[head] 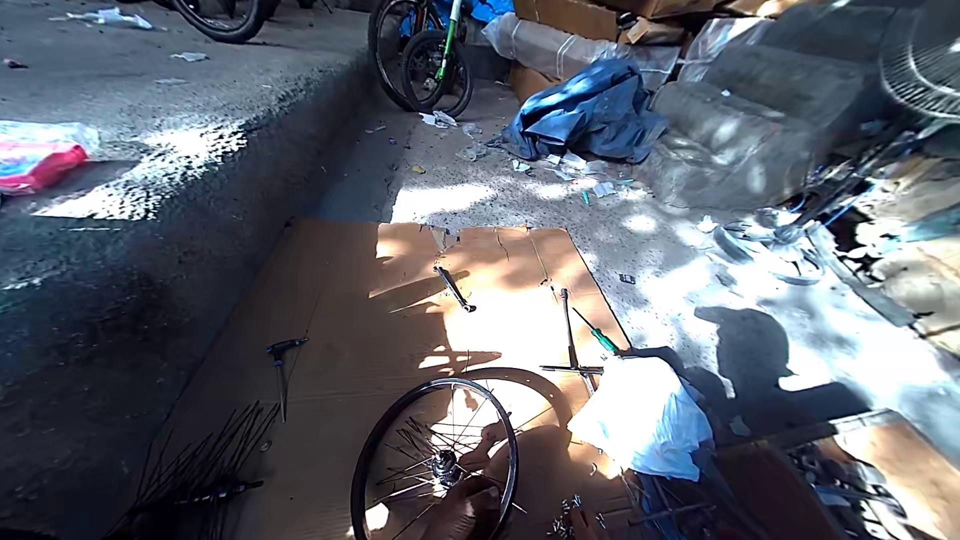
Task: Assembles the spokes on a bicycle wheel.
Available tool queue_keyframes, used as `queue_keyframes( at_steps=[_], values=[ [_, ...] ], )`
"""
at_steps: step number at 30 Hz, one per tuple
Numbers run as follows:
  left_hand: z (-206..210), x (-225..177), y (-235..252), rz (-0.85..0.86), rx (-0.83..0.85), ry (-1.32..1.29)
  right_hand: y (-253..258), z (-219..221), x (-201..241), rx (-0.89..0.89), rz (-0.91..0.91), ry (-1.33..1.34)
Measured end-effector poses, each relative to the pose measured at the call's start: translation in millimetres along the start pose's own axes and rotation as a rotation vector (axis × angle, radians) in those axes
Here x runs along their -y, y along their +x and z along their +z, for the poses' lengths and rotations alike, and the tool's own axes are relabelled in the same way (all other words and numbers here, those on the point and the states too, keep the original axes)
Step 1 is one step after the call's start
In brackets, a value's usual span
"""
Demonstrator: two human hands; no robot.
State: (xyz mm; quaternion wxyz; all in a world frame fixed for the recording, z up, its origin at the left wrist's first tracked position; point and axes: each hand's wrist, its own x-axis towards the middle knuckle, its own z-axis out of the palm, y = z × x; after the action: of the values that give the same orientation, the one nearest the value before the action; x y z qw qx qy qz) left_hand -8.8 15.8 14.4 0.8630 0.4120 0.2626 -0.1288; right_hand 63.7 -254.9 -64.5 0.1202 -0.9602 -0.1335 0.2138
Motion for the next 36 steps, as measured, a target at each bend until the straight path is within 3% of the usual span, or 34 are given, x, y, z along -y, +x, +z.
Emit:
queue_keyframes(
  at_steps=[5, 12, 17, 24, 29, 36],
  values=[
    [19.8, 0.4, 2.3, -0.002, -0.115, -0.138, 0.1, -21.8, 1.0, 0.018, -0.036, -0.005],
    [22.6, 2.8, 10.1, 0.018, -0.152, -0.187, 15.1, -4.9, -27.0, -0.261, -0.214, 0.208],
    [25.6, -0.8, 6.9, 0.011, -0.156, -0.192, 5.5, -42.7, 4.4, -0.162, -0.240, 0.310],
    [24.7, 0.4, 7.0, 0.026, -0.151, -0.176, -9.3, -69.3, 69.8, -0.124, -0.290, 0.828],
    [24.8, -0.9, 4.6, 0.028, -0.157, -0.188, -12.5, -80.2, 83.0, 0.020, -0.254, 0.855],
    [24.4, -0.1, 4.9, 0.012, -0.152, -0.175, -22.7, -82.8, 87.8, 0.027, -0.166, 0.974]
  ],
)
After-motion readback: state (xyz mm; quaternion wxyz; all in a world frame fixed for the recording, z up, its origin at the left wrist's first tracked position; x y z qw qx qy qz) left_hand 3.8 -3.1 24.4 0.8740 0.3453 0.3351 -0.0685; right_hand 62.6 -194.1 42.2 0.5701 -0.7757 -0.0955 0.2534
